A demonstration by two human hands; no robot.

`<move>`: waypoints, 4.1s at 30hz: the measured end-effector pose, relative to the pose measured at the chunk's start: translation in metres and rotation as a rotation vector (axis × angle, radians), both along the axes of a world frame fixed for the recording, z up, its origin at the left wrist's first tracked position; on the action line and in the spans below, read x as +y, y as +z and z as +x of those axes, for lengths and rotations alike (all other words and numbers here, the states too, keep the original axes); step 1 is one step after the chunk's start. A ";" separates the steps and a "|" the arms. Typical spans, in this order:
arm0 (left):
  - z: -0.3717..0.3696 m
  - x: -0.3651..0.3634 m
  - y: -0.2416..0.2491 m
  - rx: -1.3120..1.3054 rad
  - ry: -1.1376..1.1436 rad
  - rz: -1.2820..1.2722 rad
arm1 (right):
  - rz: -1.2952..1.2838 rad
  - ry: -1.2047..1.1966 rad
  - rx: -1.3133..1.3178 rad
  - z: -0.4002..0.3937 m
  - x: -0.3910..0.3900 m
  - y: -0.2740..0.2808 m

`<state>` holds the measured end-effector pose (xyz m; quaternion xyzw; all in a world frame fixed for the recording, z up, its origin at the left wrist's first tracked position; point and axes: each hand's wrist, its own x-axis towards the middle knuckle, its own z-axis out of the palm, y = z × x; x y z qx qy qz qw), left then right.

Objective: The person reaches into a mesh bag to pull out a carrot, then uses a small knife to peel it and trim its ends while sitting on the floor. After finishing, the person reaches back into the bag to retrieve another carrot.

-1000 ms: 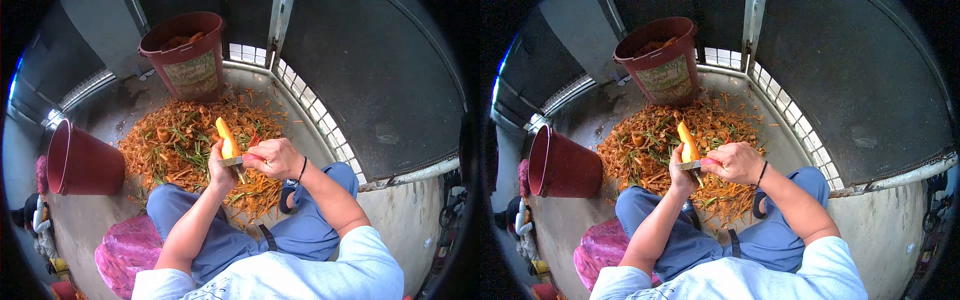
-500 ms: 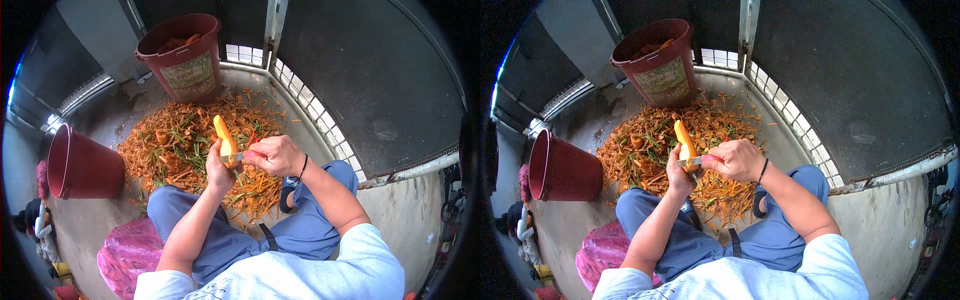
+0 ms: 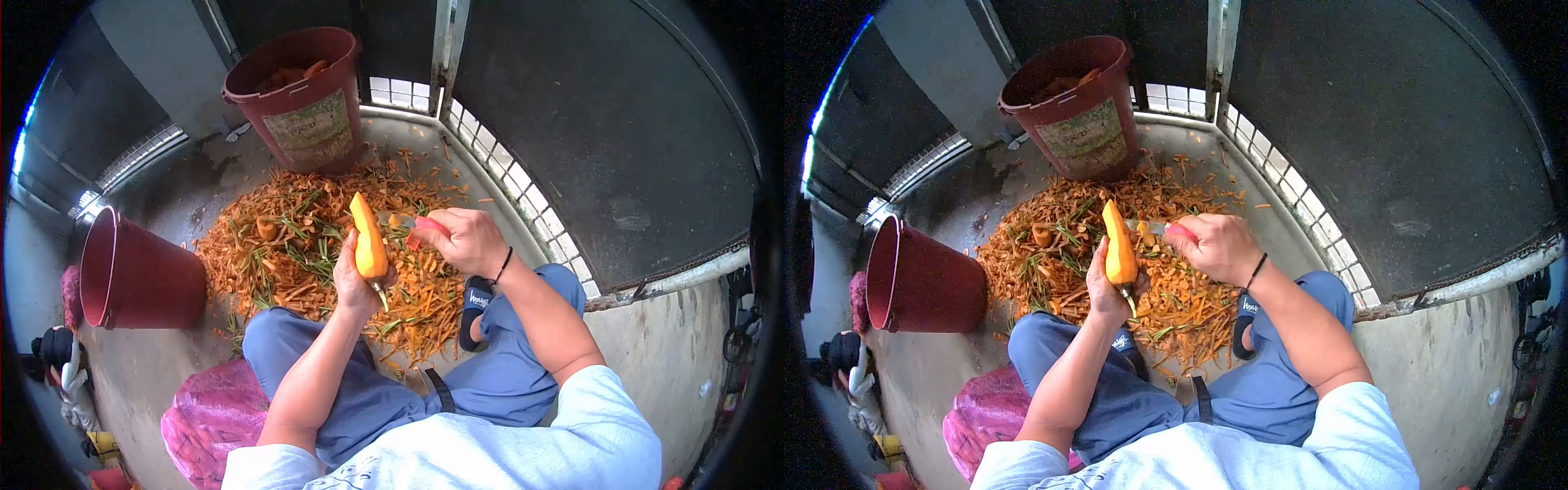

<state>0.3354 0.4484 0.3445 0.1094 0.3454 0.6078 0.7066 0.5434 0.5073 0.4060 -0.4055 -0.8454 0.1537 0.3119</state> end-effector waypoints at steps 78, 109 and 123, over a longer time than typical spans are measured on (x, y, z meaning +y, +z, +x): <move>0.002 -0.001 0.006 0.013 -0.167 -0.127 | -0.863 -0.293 0.117 0.029 0.040 0.000; -0.010 0.005 0.018 0.117 -0.248 -0.006 | -0.885 0.282 0.239 0.002 0.002 -0.004; -0.015 0.009 0.018 0.022 -0.200 0.054 | 0.123 0.213 0.048 -0.007 -0.006 -0.004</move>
